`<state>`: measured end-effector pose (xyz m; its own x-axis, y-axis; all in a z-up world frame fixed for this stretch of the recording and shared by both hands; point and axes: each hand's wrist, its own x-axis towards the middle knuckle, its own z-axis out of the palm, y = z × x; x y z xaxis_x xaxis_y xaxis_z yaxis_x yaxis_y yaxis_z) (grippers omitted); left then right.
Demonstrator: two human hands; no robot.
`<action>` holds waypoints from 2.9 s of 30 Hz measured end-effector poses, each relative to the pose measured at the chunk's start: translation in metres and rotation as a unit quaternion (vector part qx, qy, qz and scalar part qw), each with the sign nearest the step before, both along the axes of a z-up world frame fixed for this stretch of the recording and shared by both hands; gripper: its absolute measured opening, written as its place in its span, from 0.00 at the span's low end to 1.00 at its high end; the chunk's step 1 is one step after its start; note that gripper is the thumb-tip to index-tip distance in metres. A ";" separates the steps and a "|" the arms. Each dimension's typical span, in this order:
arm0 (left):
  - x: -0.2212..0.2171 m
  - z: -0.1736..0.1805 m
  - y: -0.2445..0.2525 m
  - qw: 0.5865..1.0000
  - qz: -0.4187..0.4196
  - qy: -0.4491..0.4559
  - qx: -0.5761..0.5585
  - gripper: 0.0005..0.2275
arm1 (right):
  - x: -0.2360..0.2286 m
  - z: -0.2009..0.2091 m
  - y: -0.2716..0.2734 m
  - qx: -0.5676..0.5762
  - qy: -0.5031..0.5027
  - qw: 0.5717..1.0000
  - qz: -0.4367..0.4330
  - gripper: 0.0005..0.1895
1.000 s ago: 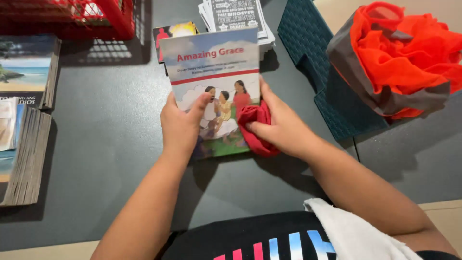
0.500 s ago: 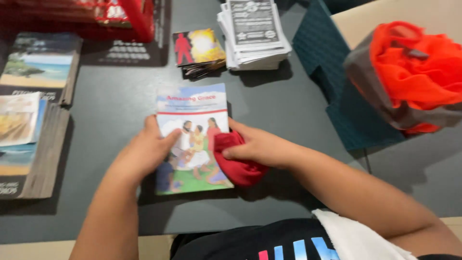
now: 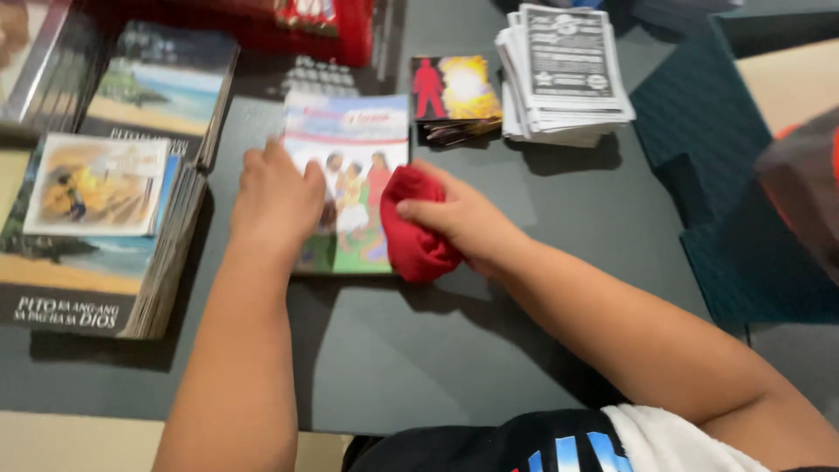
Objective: Organizing and wiping religious pamphlets and booklets on a table.
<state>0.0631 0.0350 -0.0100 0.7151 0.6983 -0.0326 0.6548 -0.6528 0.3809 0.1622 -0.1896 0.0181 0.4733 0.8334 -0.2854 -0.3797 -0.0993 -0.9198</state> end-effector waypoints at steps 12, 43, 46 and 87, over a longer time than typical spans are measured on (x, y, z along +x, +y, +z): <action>-0.101 0.095 -0.006 0.934 -0.125 -0.217 0.256 0.24 | -0.036 0.021 0.017 0.068 -0.337 0.938 -0.053 0.37; -0.308 0.018 0.009 0.973 0.149 -0.154 -0.083 0.26 | -0.104 -0.016 0.083 -0.053 -0.363 0.905 0.215 0.55; -0.306 0.026 -0.029 0.965 0.151 -0.144 -0.159 0.26 | -0.100 -0.011 0.039 -0.060 -0.347 0.908 0.227 0.54; 0.023 0.011 -0.192 0.758 -0.264 -0.366 -0.471 0.13 | -0.008 0.106 -0.149 0.116 -0.757 0.643 0.014 0.28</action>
